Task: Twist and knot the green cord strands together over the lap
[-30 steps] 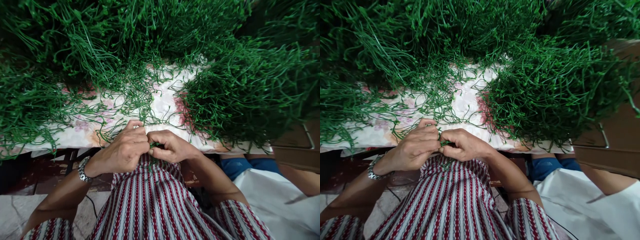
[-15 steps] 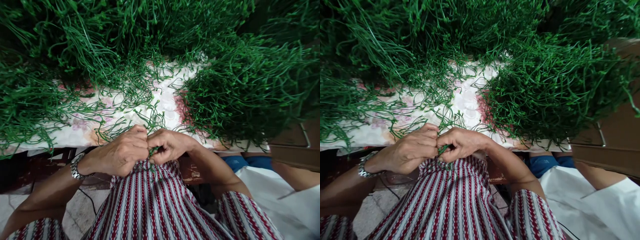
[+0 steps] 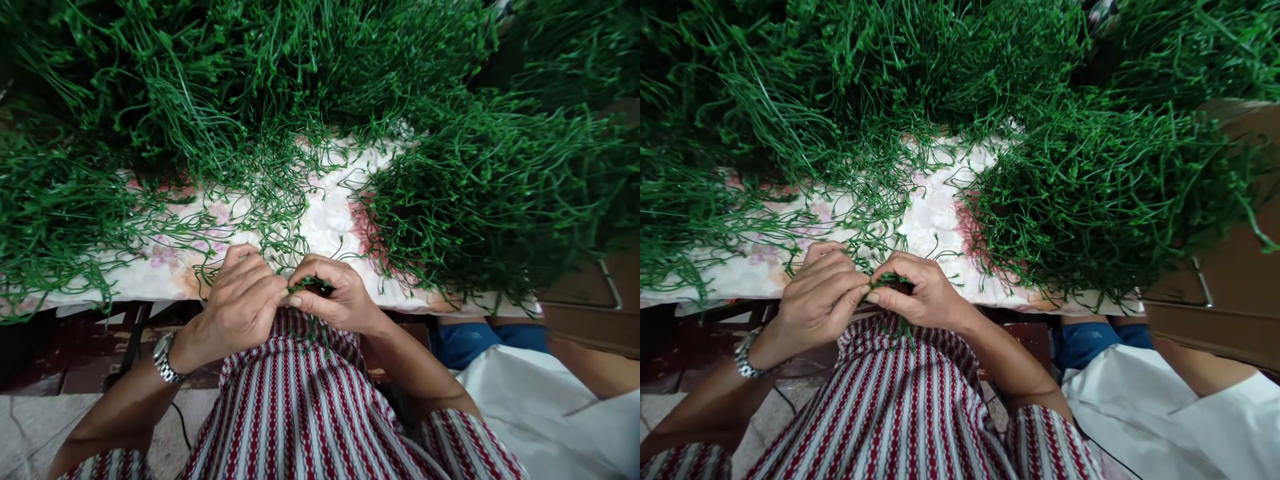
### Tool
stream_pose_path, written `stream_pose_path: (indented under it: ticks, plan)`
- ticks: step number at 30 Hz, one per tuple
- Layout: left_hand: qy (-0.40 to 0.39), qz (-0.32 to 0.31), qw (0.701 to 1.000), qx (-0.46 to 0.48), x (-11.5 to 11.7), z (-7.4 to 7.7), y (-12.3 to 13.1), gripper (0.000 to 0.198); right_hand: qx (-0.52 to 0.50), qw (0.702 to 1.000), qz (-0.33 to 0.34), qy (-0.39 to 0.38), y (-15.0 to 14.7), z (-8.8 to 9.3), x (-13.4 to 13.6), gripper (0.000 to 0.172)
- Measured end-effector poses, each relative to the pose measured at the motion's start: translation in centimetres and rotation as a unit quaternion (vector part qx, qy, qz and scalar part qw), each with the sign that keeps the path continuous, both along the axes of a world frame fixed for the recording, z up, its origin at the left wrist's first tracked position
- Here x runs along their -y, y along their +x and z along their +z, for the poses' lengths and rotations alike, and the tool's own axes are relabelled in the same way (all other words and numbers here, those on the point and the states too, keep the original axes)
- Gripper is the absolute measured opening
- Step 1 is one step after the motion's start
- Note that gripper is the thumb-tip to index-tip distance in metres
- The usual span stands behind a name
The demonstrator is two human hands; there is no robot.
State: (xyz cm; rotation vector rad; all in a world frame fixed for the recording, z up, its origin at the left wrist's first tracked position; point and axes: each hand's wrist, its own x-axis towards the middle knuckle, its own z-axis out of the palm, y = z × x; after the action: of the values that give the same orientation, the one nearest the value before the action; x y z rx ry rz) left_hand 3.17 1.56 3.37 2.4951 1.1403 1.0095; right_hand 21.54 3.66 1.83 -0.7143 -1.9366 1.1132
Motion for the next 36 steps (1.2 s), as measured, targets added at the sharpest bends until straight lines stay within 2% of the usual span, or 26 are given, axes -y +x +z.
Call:
stream_pose_path:
  ticks: [4, 9, 14, 18, 23, 28, 31, 34, 36]
  plan:
    - [0.004, -0.016, 1.000, -0.009, -0.2, 0.4, -0.2, 0.015, 0.034, 0.999, 0.018, -0.016, 0.0, 0.2, 0.0, 0.013]
    - [0.009, -0.098, 0.991, -0.095, -0.6, 1.4, -0.8, 0.021, 0.145, 0.981, 0.110, -0.063, 0.4, 1.2, -0.7, 0.005]
    - [-0.030, -0.204, 0.969, -0.138, -0.1, 2.3, -1.5, 0.020, 0.196, 0.953, 0.229, -0.015, 0.8, 2.8, -1.3, 0.009]
    - [-0.059, -0.252, 0.953, -0.154, 0.8, 3.2, -1.7, 0.021, 0.185, 0.934, 0.304, 0.034, 1.0, 3.7, -1.2, 0.013]
    - [-0.037, -0.287, 0.946, -0.147, 1.6, 3.5, -2.1, 0.019, 0.161, 0.931, 0.317, 0.084, 1.4, 4.2, -0.7, 0.015]
    - [-0.017, -0.297, 0.947, -0.119, 1.9, 3.1, -2.2, 0.033, 0.131, 0.936, 0.311, 0.103, 1.8, 4.1, -0.4, 0.020]
    - [-0.026, -0.298, 0.949, -0.103, 1.8, 3.2, -2.0, 0.035, 0.111, 0.938, 0.320, 0.076, 2.0, 3.9, -0.4, 0.024]
    - [-0.062, -0.305, 0.945, -0.097, 1.1, 3.4, -1.8, 0.026, 0.101, 0.938, 0.330, 0.024, 2.1, 3.9, -0.7, 0.026]
    - [-0.083, -0.286, 0.950, -0.097, 0.3, 3.5, -1.4, 0.022, 0.093, 0.943, 0.317, -0.022, 2.1, 3.8, -1.2, 0.025]
